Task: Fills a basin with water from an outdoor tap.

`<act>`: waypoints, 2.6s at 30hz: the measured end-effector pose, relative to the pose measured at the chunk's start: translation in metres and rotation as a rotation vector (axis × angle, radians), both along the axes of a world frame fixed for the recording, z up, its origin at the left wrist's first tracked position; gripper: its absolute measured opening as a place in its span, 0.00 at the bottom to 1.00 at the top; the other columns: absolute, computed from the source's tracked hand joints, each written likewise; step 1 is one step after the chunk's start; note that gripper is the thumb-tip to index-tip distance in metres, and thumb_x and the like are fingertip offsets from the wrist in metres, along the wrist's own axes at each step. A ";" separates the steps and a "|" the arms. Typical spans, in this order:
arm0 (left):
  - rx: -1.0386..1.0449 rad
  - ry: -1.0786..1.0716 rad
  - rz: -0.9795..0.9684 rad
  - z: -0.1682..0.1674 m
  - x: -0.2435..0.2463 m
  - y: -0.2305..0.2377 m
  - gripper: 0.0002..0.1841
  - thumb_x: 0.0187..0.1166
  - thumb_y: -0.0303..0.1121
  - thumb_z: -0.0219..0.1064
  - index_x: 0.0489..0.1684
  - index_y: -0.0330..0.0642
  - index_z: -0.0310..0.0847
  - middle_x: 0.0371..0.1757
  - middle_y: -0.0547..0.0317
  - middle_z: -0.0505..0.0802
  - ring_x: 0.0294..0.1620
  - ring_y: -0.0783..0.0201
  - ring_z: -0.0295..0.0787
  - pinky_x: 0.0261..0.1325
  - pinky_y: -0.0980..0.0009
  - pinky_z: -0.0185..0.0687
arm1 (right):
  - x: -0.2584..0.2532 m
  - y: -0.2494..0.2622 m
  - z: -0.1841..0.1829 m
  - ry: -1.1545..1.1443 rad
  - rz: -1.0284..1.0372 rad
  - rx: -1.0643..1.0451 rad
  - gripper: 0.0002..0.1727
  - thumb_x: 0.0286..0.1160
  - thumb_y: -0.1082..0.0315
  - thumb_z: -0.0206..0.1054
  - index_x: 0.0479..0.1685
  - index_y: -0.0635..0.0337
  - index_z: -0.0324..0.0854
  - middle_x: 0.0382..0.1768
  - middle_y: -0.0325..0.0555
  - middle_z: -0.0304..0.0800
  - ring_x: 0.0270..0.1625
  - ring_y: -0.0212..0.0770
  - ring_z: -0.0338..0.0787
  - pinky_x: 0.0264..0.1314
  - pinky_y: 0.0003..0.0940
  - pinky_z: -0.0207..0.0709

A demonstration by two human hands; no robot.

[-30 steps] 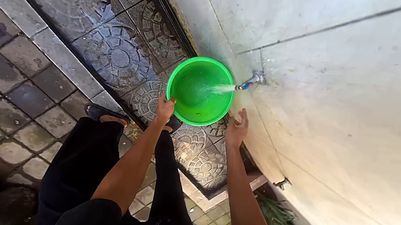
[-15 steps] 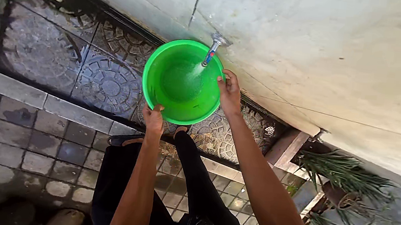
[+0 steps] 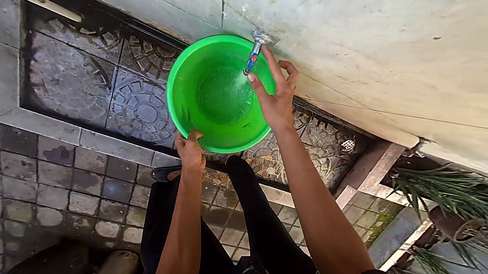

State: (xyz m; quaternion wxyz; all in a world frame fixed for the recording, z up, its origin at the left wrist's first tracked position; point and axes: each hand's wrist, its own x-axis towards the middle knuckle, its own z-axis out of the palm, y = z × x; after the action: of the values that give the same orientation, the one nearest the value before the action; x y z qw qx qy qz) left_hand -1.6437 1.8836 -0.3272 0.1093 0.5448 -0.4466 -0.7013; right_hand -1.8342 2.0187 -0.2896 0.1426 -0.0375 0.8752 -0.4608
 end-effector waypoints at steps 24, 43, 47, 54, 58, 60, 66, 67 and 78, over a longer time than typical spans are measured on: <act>-0.048 -0.040 -0.038 -0.001 -0.005 -0.030 0.18 0.71 0.19 0.59 0.57 0.46 0.78 0.47 0.58 0.92 0.44 0.64 0.93 0.41 0.62 0.92 | -0.022 0.003 -0.005 -0.158 0.223 -0.266 0.24 0.86 0.50 0.63 0.79 0.35 0.80 0.70 0.38 0.83 0.76 0.41 0.76 0.77 0.50 0.69; -0.050 -0.076 -0.047 -0.004 -0.009 -0.016 0.18 0.74 0.21 0.58 0.60 0.46 0.76 0.50 0.58 0.91 0.47 0.64 0.92 0.45 0.61 0.92 | -0.027 0.003 -0.008 -0.187 0.170 -0.282 0.23 0.80 0.46 0.70 0.72 0.33 0.86 0.64 0.35 0.87 0.74 0.40 0.78 0.77 0.52 0.68; -0.031 -0.088 -0.018 -0.011 -0.009 -0.014 0.16 0.73 0.20 0.59 0.57 0.46 0.77 0.47 0.59 0.92 0.43 0.64 0.92 0.40 0.62 0.92 | -0.028 0.004 -0.007 -0.195 0.170 -0.279 0.22 0.79 0.46 0.70 0.71 0.33 0.87 0.64 0.34 0.88 0.73 0.39 0.78 0.77 0.52 0.67; -0.015 -0.074 0.004 -0.023 -0.008 -0.007 0.17 0.75 0.20 0.58 0.59 0.46 0.76 0.48 0.58 0.91 0.45 0.63 0.92 0.43 0.61 0.92 | -0.034 0.006 -0.005 -0.251 0.164 -0.298 0.25 0.72 0.43 0.76 0.69 0.32 0.88 0.64 0.33 0.85 0.74 0.38 0.76 0.78 0.56 0.63; -0.003 -0.081 0.017 -0.027 -0.008 -0.004 0.16 0.75 0.20 0.59 0.59 0.46 0.76 0.48 0.57 0.91 0.45 0.62 0.92 0.43 0.60 0.92 | -0.035 0.007 -0.006 -0.251 0.158 -0.302 0.26 0.68 0.42 0.78 0.68 0.31 0.89 0.64 0.33 0.85 0.74 0.38 0.76 0.79 0.58 0.63; -0.003 -0.080 0.023 -0.027 -0.008 -0.003 0.16 0.75 0.20 0.59 0.59 0.46 0.75 0.48 0.57 0.91 0.45 0.62 0.92 0.43 0.59 0.92 | -0.035 0.006 -0.005 -0.247 0.156 -0.306 0.25 0.69 0.43 0.78 0.68 0.32 0.90 0.64 0.32 0.86 0.74 0.38 0.76 0.80 0.59 0.60; -0.016 -0.081 -0.002 -0.024 -0.008 -0.004 0.17 0.75 0.21 0.59 0.61 0.45 0.75 0.50 0.56 0.91 0.47 0.61 0.92 0.45 0.58 0.92 | -0.036 0.007 -0.005 -0.256 0.170 -0.326 0.24 0.71 0.47 0.77 0.69 0.34 0.89 0.66 0.34 0.86 0.75 0.39 0.76 0.79 0.54 0.64; -0.016 -0.085 0.001 -0.024 -0.008 -0.004 0.17 0.75 0.21 0.59 0.61 0.45 0.75 0.50 0.56 0.90 0.47 0.61 0.92 0.45 0.58 0.92 | -0.036 0.006 -0.005 -0.263 0.168 -0.337 0.24 0.72 0.49 0.77 0.69 0.35 0.89 0.66 0.35 0.86 0.76 0.39 0.76 0.79 0.49 0.67; -0.037 -0.068 -0.024 -0.021 -0.007 -0.014 0.18 0.76 0.23 0.58 0.63 0.46 0.75 0.51 0.56 0.91 0.47 0.63 0.92 0.44 0.60 0.91 | -0.031 -0.005 -0.014 -0.162 0.145 -0.387 0.21 0.73 0.53 0.77 0.66 0.40 0.91 0.63 0.36 0.90 0.73 0.40 0.80 0.77 0.45 0.71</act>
State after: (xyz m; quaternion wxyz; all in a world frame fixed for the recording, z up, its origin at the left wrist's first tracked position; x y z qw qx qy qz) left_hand -1.6502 1.8696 -0.3486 0.0955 0.5607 -0.4696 -0.6753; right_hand -1.8654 2.0140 -0.3035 0.2355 -0.0900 0.7509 -0.6104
